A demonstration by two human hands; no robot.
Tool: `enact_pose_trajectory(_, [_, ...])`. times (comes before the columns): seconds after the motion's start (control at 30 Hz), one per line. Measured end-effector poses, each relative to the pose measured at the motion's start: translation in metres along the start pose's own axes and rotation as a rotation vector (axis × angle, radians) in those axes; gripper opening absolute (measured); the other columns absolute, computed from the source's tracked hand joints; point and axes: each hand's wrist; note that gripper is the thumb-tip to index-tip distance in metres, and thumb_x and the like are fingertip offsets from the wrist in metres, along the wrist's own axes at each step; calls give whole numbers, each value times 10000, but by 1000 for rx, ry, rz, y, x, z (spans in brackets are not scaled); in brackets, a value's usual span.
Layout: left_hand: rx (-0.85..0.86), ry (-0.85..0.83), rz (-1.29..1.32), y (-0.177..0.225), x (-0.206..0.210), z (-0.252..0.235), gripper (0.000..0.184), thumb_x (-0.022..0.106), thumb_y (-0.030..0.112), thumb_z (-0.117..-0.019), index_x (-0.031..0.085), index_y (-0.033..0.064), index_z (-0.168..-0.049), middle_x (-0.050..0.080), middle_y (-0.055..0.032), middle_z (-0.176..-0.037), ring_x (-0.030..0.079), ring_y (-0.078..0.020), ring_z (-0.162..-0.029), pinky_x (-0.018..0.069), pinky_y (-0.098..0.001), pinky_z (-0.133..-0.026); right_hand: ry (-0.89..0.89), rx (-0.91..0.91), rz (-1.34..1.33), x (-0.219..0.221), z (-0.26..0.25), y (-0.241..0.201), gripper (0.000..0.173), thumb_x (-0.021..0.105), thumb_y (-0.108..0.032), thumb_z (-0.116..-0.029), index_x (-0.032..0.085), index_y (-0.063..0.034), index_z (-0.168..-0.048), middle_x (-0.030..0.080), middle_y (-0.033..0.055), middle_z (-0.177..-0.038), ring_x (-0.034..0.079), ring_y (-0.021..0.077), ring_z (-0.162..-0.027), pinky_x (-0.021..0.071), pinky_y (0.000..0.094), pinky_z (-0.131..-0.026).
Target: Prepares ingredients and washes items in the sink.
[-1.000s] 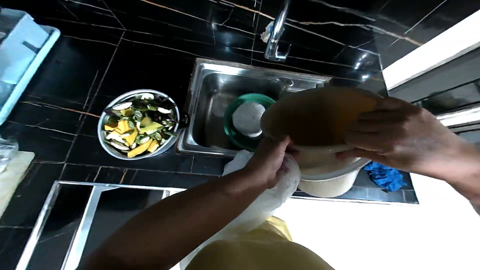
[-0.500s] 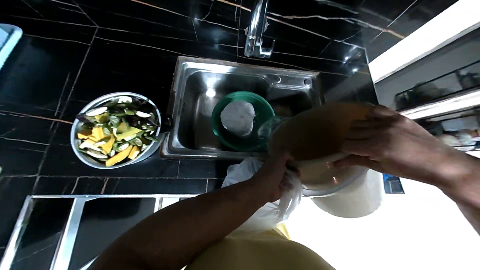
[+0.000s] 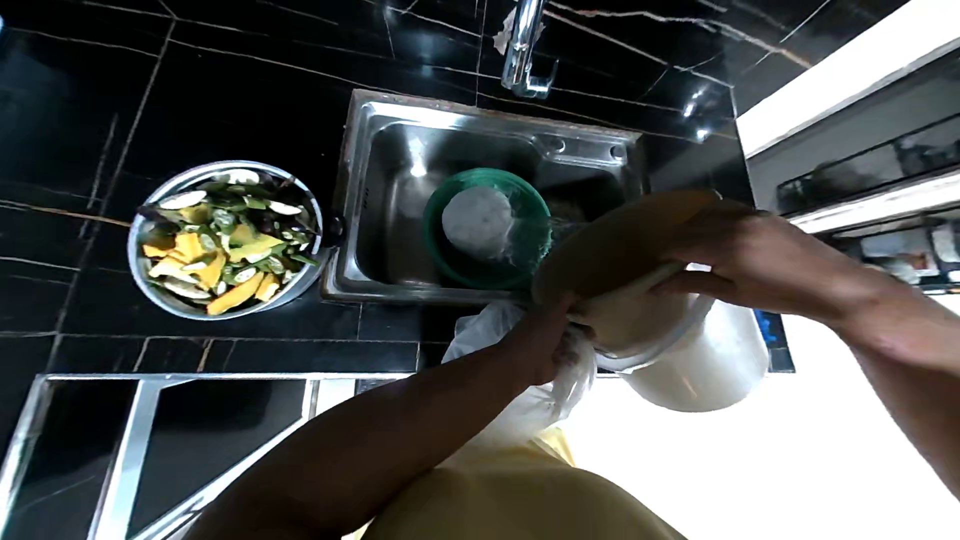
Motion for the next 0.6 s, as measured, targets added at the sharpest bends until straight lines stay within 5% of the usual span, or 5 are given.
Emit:
enact_pose_trajectory(0.17, [-9, -49, -159, -11, -32, 9, 436, 396, 508, -1083, 555, 116, -1188, 627, -26, -778, 596, -102, -621, 464, -235, -521, -1, 90, -102, 13, -11, -5, 357, 717, -473, -864, 758, -119, -863, 716, 49, -836, 696, 256, -881, 552, 508, -833])
enact_pose_trajectory(0.37, [113, -188, -577, -23, -116, 79, 370, 418, 384, -1087, 684, 193, -1258, 647, 28, -764, 549, -43, -562, 418, -190, -476, 18, 177, -143, 18, -29, -17, 300, 826, -374, -787, 749, -88, -836, 725, 78, -831, 707, 273, -826, 560, 562, -790])
enact_pose_trajectory(0.6, [253, 115, -333, -68, -232, 166, 423, 330, 263, -1056, 715, 124, -1164, 642, 29, -693, 554, -25, -516, 452, -166, -454, 64, 131, -180, 22, -58, -22, 230, 780, -325, -856, 776, -95, -863, 745, 63, -847, 713, 253, -806, 557, 565, -793])
Point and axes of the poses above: each hand's wrist, its own z-axis away from the middle knuckle, its own x-axis out of the palm, y = z × x
